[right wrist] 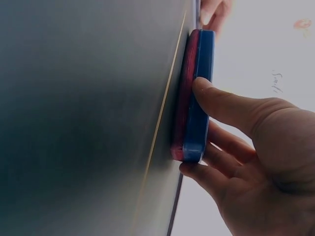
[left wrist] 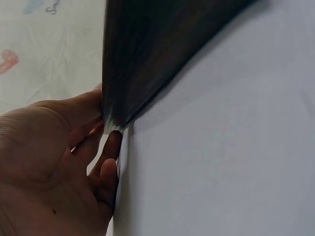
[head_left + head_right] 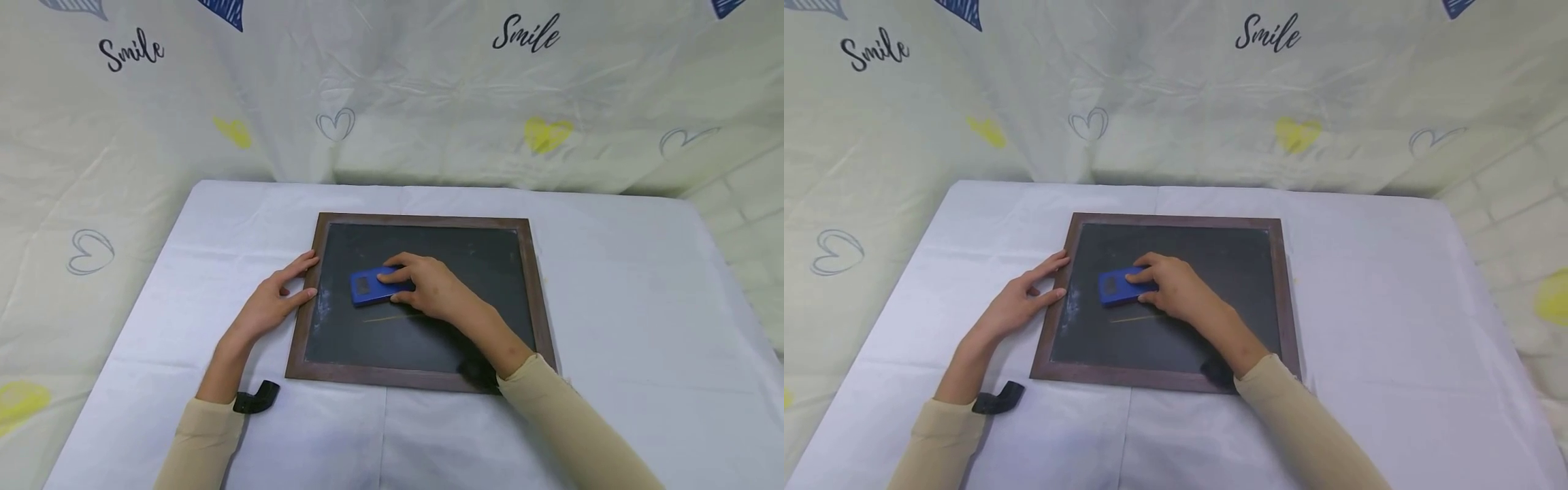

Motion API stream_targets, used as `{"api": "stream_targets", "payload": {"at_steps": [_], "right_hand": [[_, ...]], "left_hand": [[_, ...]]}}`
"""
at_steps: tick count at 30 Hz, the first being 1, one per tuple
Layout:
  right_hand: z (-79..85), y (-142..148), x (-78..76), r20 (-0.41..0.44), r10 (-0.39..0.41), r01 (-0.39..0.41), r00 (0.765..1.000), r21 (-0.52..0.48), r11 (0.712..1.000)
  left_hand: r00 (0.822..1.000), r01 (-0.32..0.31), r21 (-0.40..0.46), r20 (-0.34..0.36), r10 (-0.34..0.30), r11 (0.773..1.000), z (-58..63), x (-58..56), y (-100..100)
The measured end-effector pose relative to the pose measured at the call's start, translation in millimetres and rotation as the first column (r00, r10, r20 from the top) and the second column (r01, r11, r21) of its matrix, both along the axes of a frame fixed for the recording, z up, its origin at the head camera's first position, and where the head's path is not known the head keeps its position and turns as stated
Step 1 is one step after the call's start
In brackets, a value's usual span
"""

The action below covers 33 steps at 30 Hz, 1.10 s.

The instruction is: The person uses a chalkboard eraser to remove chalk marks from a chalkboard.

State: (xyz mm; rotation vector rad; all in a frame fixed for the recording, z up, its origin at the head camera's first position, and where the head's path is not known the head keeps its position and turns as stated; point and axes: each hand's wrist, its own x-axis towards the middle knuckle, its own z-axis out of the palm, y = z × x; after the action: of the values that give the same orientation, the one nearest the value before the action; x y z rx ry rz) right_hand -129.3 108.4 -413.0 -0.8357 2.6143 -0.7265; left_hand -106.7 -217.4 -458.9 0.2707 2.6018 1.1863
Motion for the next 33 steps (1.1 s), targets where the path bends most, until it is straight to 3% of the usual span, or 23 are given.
{"api": "stream_targets", "payload": {"at_steps": [8, 33], "right_hand": [[3.2, -15, 2.7, 0.006, 0.034, -0.034, 0.999, 0.023, 0.999], [4.0, -25, 5.6, -0.023, 0.014, -0.013, 1.000, 0.031, 0.999]], "left_hand": [[1.000, -0.005, -0.008, -0.002, 0.005, 1.000, 0.7, 0.5, 1], [1.000, 0.002, -0.002, 0.005, -0.002, 1.000, 1.8, 0.9, 0]]}}
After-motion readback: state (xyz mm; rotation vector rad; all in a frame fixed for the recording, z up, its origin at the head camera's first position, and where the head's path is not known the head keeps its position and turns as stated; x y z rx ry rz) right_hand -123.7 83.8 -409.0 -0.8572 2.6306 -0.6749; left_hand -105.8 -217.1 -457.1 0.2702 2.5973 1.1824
